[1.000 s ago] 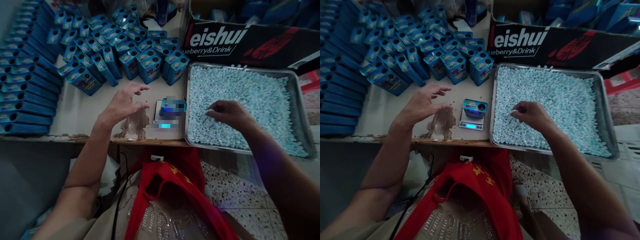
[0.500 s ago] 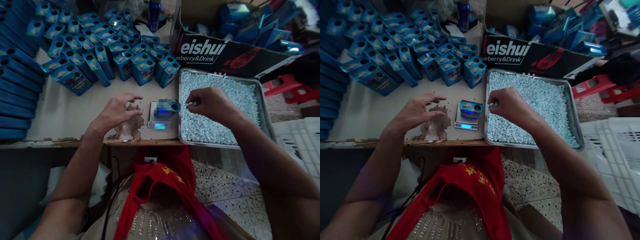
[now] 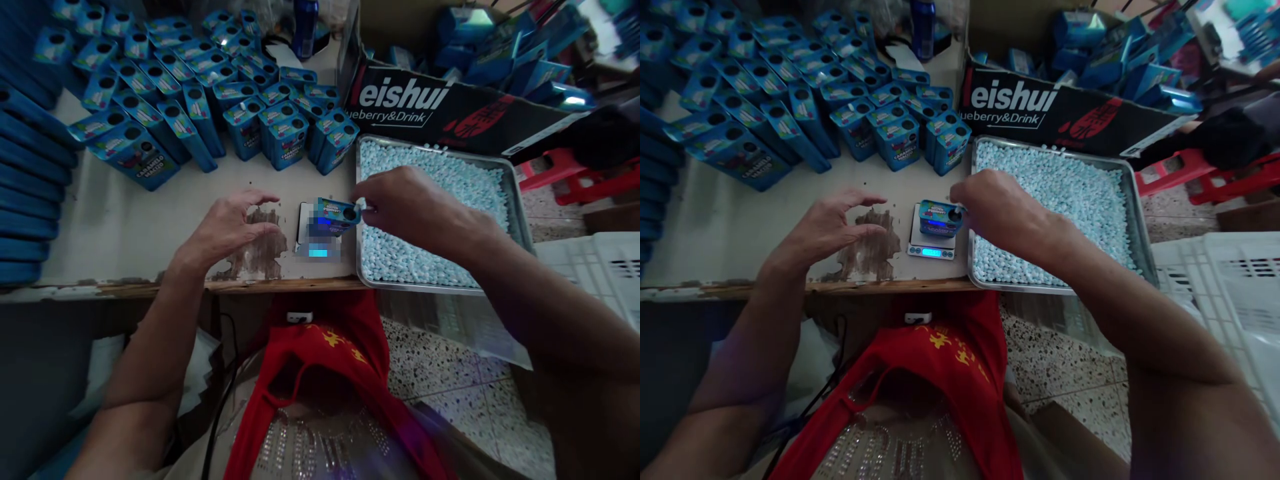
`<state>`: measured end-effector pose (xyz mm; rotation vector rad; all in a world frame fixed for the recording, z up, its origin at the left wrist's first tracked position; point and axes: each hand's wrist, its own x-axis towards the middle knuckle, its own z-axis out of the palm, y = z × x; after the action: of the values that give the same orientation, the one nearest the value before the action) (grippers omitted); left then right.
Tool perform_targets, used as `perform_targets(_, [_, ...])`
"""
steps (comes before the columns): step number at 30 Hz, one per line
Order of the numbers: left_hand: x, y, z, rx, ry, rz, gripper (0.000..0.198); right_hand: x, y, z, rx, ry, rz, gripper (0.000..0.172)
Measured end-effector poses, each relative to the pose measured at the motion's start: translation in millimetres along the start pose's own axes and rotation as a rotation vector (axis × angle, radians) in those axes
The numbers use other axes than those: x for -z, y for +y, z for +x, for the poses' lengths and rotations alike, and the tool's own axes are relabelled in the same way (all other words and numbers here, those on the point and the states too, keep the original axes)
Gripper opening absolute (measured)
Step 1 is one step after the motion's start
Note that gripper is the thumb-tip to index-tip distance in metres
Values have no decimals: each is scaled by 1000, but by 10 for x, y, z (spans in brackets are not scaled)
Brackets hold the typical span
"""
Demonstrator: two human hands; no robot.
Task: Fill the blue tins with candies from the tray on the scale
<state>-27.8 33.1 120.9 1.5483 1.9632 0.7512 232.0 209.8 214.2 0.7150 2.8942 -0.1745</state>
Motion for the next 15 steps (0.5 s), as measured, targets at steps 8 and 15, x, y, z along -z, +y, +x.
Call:
perform_targets(8, [-44,41,146,-85,27,-20,52,28,288,-41,-232,114,891,16])
perform_targets(15, [-84,161,150,-93,7,-17,49,-354,200,195,-284,167,1221,23])
